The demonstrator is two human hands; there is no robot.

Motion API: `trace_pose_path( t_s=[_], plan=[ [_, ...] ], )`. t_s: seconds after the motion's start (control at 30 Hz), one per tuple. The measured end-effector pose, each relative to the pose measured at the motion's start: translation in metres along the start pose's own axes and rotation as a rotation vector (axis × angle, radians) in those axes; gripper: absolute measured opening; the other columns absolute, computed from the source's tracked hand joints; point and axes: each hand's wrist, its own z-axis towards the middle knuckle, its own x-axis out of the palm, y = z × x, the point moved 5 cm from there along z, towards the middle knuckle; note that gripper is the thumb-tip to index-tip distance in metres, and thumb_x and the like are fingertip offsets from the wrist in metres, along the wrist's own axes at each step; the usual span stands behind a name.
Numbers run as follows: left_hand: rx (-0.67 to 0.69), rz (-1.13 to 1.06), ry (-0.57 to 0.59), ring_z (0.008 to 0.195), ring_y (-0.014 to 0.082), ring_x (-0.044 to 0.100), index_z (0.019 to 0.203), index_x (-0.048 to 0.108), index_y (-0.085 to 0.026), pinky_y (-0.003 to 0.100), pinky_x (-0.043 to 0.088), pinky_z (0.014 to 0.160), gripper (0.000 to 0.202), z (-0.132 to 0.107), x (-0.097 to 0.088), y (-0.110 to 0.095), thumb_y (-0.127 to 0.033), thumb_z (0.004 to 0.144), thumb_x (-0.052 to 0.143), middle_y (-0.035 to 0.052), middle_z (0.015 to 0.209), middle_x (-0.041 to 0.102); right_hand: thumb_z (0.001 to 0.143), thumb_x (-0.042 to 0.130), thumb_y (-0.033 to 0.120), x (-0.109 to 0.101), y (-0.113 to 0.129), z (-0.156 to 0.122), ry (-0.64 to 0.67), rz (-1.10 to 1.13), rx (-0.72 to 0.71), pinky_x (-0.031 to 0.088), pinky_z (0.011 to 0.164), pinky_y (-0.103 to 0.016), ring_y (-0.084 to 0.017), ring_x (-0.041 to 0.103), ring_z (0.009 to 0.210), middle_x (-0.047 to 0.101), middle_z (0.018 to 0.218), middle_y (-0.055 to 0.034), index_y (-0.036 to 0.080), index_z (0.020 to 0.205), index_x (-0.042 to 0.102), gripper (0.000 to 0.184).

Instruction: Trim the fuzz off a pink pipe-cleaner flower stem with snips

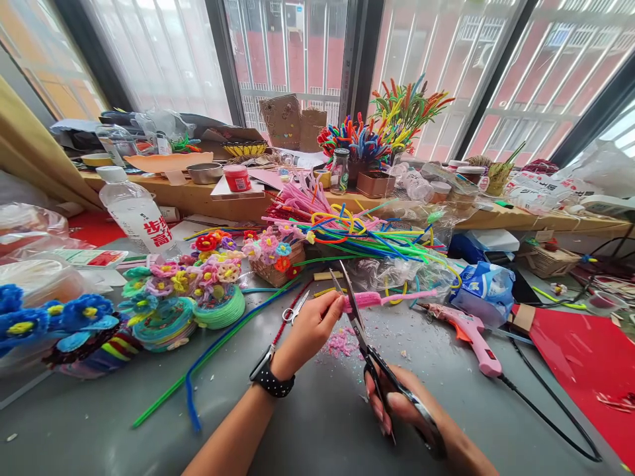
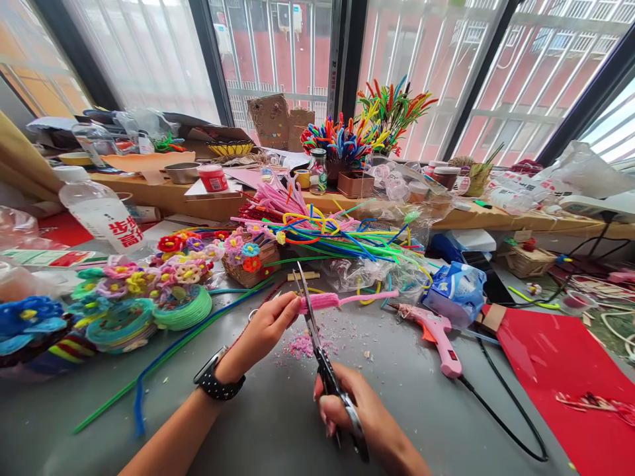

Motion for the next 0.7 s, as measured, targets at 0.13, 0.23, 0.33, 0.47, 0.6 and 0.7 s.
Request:
trace_pose_path(
  t_s=[0.13,0.23,0.33,0.47,0.6,0.7],
  plan=[
    [0.042,-0.022,0.045,0.052,0.0074,0.031,0.060,0.037,-0.017,0.021,0.025,0.051,0.030,-0.0014,0.0000,-0.0039,-0.033,0.085,0.033,-0.0051,0.056,0.034,0.063,0.052,0.063,-0.0008,0.0017,-0.0008,0.011,-0.018,-0.044,0.037,0.047,-0.021,-0.008,0.041,0.047,0.044,0.058,0.0021,0.014,0.079,0.046,0.052],
    [0.052,-0.026,0.034,0.052,0.0073,0.030,0.060,0.038,-0.016,0.021,0.025,0.050,0.031,-0.0012,-0.0009,-0.0052,-0.033,0.085,0.033,-0.0050,0.056,0.034,0.063,0.055,0.060,0.0003,0.0011,0.0004,-0.018,-0.038,-0.044,0.036,0.043,-0.020,-0.007,0.040,0.042,0.044,0.053,0.0026,0.014,0.074,0.045,0.048],
    [0.039,-0.042,0.022,0.052,0.0073,0.030,0.060,0.038,-0.016,0.021,0.025,0.050,0.031,-0.0012,-0.0009,-0.0052,-0.033,0.085,0.033,-0.0048,0.056,0.035,0.063,0.055,0.060,0.0023,-0.0004,0.0015,-0.017,-0.032,-0.054,0.036,0.043,-0.020,-0.007,0.041,0.042,0.048,0.054,0.0013,0.014,0.075,0.045,0.048],
    [0.021,-0.087,0.031,0.050,0.0071,0.029,0.060,0.037,-0.017,0.020,0.025,0.048,0.031,-0.0017,0.0002,-0.0046,-0.033,0.085,0.032,-0.0049,0.056,0.033,0.064,0.056,0.059,0.0026,-0.0029,0.0015,-0.017,-0.059,-0.056,0.037,0.044,-0.021,-0.008,0.044,0.043,0.049,0.055,0.0002,0.014,0.074,0.045,0.047],
    [0.010,-0.104,0.028,0.050,0.0070,0.029,0.059,0.036,-0.017,0.020,0.025,0.047,0.031,-0.0020,0.0001,-0.0039,-0.033,0.085,0.033,-0.0049,0.055,0.034,0.064,0.056,0.057,0.0020,-0.0037,0.0015,-0.037,-0.101,-0.031,0.037,0.043,-0.020,-0.008,0.044,0.042,0.048,0.054,0.0011,0.015,0.073,0.044,0.044],
    [0.007,-0.118,0.026,0.049,0.0070,0.029,0.059,0.036,-0.017,0.020,0.025,0.046,0.030,-0.0020,-0.0002,-0.0036,-0.033,0.085,0.033,-0.0049,0.055,0.033,0.064,0.055,0.058,0.0025,-0.0003,0.0010,-0.035,-0.113,-0.032,0.036,0.044,-0.021,-0.008,0.043,0.043,0.047,0.056,0.0013,0.015,0.073,0.044,0.045]
  ],
)
